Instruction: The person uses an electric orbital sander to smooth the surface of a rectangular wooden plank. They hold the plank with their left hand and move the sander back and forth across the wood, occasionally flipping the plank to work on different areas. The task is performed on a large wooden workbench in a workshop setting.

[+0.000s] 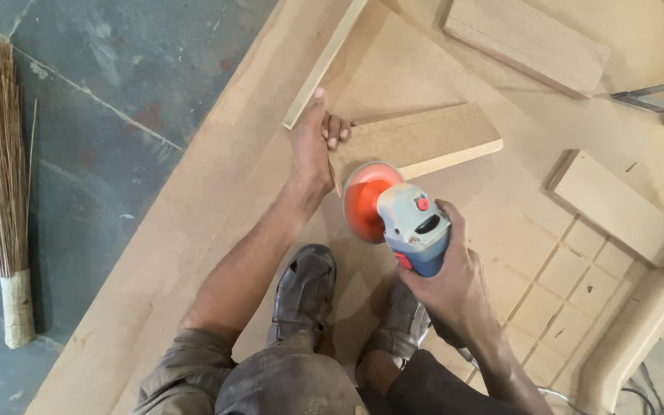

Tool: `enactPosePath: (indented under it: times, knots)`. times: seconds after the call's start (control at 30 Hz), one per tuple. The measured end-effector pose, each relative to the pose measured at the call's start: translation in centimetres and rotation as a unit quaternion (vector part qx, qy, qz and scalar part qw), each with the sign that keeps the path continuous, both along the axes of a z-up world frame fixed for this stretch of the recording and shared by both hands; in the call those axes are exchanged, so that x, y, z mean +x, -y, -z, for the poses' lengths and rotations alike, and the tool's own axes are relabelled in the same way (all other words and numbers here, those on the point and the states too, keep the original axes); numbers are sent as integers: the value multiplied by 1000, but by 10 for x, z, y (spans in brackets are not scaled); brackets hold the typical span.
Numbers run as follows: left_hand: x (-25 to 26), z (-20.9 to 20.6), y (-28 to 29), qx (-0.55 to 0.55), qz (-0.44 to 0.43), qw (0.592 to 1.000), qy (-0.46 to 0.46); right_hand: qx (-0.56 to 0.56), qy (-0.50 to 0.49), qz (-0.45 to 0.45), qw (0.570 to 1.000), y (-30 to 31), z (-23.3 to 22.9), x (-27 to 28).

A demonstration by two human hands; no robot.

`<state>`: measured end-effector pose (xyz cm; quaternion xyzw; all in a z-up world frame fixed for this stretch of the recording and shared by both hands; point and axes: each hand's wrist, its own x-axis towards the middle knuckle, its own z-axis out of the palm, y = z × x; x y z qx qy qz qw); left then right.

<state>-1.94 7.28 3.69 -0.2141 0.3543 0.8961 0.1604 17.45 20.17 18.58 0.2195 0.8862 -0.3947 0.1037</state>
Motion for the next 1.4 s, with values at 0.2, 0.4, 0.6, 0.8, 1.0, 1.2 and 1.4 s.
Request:
enactPosePath:
  times: [0.2, 0.4, 0.6, 0.8, 1.0, 1.2, 1.4]
  knots:
    - [2, -6, 1, -22, 13, 999, -23, 10, 15, 1, 1000, 2, 4, -2]
    - [-2, 8, -1, 24, 14, 1000, 14, 16, 23, 33, 999, -19, 17, 0]
    - [-2, 18, 5, 48, 29, 998, 37, 20, -28, 55, 998, -64, 40, -2]
    - [-7, 15, 8, 32, 61, 996, 58, 62, -10, 90, 994, -120, 65, -2]
    - [-8, 8, 11, 27, 62, 995, 76, 68, -39, 119, 990, -192, 105, 1]
    - [-6, 18, 20, 46, 59, 996, 54, 89, -50, 170, 980, -237, 124, 17]
    - [27, 19, 35, 3, -29, 997, -74, 8, -53, 271, 961, -211, 99, 50]
